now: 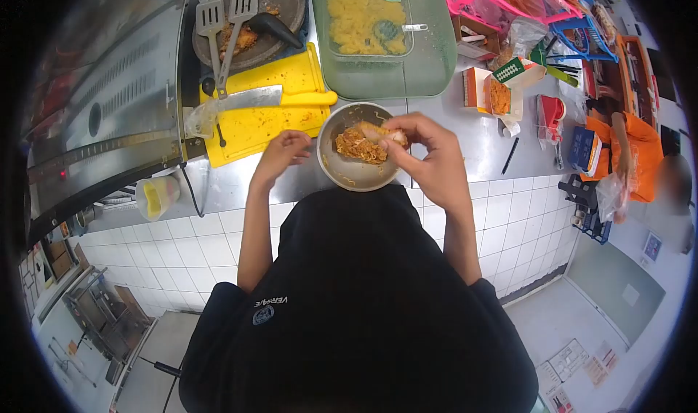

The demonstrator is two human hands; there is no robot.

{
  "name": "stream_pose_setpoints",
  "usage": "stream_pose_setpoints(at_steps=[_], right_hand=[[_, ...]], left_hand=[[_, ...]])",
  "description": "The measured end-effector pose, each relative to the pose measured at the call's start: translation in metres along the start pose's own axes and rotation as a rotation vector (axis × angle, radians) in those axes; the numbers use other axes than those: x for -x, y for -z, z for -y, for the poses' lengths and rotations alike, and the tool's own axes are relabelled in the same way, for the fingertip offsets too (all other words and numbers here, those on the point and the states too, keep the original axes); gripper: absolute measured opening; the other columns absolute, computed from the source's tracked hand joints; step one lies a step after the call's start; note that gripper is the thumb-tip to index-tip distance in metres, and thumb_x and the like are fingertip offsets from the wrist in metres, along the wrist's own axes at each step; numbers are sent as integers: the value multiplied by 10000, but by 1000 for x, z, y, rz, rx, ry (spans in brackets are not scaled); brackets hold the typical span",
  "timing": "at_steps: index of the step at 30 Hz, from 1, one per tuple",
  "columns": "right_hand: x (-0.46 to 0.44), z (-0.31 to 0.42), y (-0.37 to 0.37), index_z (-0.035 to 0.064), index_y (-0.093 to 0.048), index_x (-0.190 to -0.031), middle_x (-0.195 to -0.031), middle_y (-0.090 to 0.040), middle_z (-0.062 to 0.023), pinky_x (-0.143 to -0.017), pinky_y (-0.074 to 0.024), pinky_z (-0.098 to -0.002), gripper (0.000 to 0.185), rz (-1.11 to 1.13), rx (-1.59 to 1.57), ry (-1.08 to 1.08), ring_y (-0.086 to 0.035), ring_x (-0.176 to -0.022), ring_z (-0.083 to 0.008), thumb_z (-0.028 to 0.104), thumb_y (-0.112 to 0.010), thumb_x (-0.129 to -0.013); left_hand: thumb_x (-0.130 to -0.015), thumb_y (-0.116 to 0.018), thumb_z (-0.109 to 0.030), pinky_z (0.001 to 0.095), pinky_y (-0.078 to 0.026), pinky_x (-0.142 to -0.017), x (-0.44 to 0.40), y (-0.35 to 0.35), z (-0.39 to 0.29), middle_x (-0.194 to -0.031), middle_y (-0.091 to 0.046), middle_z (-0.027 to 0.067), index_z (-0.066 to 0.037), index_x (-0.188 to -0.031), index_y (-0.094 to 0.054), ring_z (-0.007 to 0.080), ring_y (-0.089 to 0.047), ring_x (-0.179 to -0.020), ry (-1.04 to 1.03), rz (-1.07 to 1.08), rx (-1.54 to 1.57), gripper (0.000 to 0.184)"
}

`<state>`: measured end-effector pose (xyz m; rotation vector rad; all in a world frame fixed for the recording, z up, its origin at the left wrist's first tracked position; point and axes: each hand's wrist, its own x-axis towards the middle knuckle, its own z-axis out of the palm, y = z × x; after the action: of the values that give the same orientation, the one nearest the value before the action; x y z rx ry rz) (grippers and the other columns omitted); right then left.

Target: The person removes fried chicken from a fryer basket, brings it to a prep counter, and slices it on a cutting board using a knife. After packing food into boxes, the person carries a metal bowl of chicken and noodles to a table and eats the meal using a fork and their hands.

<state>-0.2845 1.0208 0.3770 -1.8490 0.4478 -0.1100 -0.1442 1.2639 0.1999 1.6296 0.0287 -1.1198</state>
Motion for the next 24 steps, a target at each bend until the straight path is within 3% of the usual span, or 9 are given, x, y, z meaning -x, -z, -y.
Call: stream_pose_setpoints(at_steps=[4, 9, 13, 19, 24], right_hand=[[11, -8, 2, -11, -633, -1095, -965, -659, -37, -817, -494, -262, 235, -21, -207, -39, -619, -876, -101, 41, -710, -879], [8, -14, 9, -5, -607, -1074, -962, -645, -32, -819, -489, -256, 220, -91, -195, -71, -601, -892, -87, 19, -703, -878], [10, -21, 6, 10, -610, -1071, -983, -649, -41, -812, -491, -263, 213, 28, -304, -37, -605, -899, -87, 22, -703, -880], [12, -21, 6, 14, -589, -1035, -973, -657, -80, -768, -510, -282, 213, 293, -1002, -36, -633, -829, -128, 25, -714, -863], [8, -6, 1, 22, -558, -1002, -967, -641, -129, -701, -512, -332, 226, 529, -1301, -17, -625, -827, -186, 117, -718, -875]], left_hand=[[-925, -653, -243, 280, -551, -795, -2, -20, 19, -1061, -629, 62, -36, -1128, -596, 138, -642, -898, 41, 115, -36, 296], [-936, -640, -190, 270, -562, -778, -8, -27, 32, -1053, -605, 42, -50, -1082, -568, 119, -619, -924, 23, 123, 19, 215], [-939, -629, -149, 274, -565, -741, -10, -34, 47, -1007, -596, 19, -83, -1025, -543, 101, -610, -901, -26, 142, 143, 138], [-938, -622, -112, 254, -566, -699, 11, -48, 68, -982, -586, 12, -98, -994, -529, 91, -600, -890, -182, 96, 131, 109], [-921, -620, -69, 272, -587, -684, 38, -63, 91, -1008, -562, 24, -86, -965, -506, 110, -590, -913, -199, -90, 245, 123]])
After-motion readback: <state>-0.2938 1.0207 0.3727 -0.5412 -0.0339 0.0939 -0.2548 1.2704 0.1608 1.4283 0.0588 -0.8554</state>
